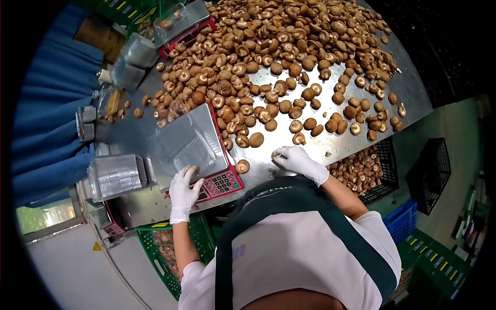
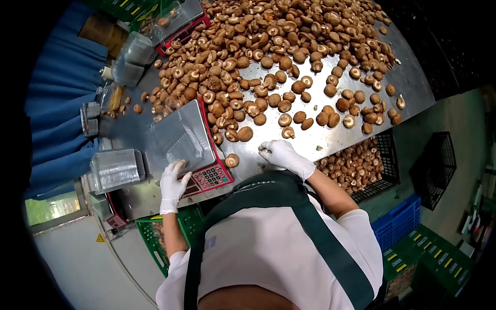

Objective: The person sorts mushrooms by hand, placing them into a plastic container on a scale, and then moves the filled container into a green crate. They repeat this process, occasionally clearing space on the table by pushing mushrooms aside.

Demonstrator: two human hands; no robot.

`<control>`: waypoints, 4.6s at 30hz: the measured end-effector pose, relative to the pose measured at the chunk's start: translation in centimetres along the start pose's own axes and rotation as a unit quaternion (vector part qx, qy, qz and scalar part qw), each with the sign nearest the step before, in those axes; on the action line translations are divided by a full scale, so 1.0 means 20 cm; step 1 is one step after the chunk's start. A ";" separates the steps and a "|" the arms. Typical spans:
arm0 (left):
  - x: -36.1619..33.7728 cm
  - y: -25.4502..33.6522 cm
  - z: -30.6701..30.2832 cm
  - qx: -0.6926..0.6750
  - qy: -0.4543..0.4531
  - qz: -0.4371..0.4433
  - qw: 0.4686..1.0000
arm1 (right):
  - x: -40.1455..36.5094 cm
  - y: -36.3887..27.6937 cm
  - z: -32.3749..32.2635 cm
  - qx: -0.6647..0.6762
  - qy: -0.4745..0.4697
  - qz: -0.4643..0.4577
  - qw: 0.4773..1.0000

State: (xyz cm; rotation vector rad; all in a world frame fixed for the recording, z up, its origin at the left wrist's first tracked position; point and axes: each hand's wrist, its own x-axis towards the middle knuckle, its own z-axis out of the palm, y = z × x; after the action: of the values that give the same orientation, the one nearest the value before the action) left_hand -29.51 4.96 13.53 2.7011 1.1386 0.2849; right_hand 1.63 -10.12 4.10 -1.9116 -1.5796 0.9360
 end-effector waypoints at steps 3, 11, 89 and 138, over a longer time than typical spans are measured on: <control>0.05 0.22 0.04 -0.061 0.108 -0.007 0.992 | 0.06 0.05 -0.07 0.042 0.028 0.005 0.999; 0.28 0.67 0.58 -0.155 -0.002 -0.112 0.982 | 0.54 0.04 -0.37 -0.064 0.137 -0.066 0.986; 0.32 0.59 0.94 -0.712 0.089 -0.459 0.524 | 0.66 0.15 -0.17 -0.169 -0.131 -0.097 0.972; 0.54 0.84 0.64 -0.824 -0.019 -0.260 0.503 | 0.51 0.34 -0.49 -0.260 0.056 0.028 0.963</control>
State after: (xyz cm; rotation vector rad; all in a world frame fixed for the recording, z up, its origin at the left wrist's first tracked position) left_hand -7.40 -0.05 6.63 0.5939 0.7400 0.6835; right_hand 14.43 -1.01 3.39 -2.3182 -1.8393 0.4415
